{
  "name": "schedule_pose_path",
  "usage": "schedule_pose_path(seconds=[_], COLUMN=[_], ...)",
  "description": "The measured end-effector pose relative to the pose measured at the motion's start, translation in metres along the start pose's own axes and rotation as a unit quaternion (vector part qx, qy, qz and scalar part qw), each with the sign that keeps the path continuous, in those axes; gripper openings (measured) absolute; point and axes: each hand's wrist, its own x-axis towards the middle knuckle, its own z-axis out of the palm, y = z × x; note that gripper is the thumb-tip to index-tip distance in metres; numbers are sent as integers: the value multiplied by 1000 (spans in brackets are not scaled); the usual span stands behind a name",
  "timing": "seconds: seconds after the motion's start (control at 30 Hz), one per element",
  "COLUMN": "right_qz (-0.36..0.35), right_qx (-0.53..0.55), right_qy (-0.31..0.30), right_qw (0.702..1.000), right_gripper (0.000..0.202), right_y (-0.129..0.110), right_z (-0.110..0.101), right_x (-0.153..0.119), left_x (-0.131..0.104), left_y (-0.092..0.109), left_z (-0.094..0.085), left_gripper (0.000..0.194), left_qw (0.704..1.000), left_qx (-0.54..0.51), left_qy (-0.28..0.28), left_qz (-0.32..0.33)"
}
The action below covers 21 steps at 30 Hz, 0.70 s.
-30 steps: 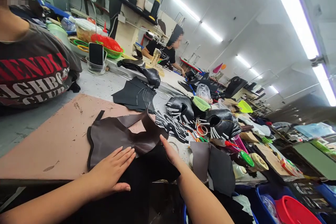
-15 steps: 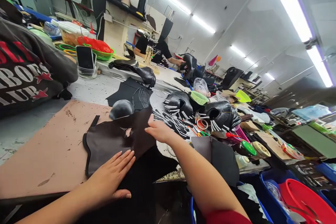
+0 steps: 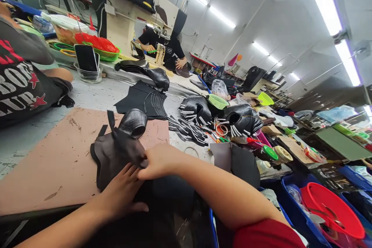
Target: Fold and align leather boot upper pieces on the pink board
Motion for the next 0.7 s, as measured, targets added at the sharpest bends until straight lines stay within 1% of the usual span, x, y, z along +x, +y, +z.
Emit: schedule_pose_path(seconds=[0.03,0.1,0.13,0.2,0.23,0.3,0.33,0.37,0.47,0.53,0.57,0.63,0.7], right_qz=[29,70,83,97,104,109,109,107,100,87,69,6,-75], right_qx=[23,121,182,282,308,329,339,349,366,361,350,310,254], right_qy=[-6,-1,8,22,28,38,41,41,43,35,29,34,61], right_qw=[999,990,980,954,945,937,934,930,924,928,934,950,962], right_gripper=[26,16,12,12,14,13,12,11,7,6,7,18,31], right_y=[7,19,23,28,29,29,29,30,32,35,35,33,26], right_z=[2,7,9,12,12,11,9,7,2,2,2,6,13], right_x=[-6,-14,-15,-13,-10,-3,0,4,8,6,4,-1,-6], left_x=[0,-1,-1,-2,-3,-4,-5,-4,0,7,10,19,29], left_y=[0,1,1,2,2,1,-1,-4,-18,-29,-34,-43,-48], left_z=[-1,-3,-4,-5,-7,-10,-13,-16,-25,-27,-27,-24,-20], left_gripper=[92,92,92,89,88,85,79,69,35,25,21,19,16], left_qw=[1000,1000,1000,999,999,998,996,994,988,986,985,982,979], left_qx=[0,0,0,-8,-18,-62,-88,-111,-135,-124,-119,-116,-121], left_qy=[-1,-10,-18,-33,-39,-33,-21,-6,43,68,81,107,128], left_qz=[2,4,2,-1,0,2,-1,-9,-60,-89,-98,-104,-101])
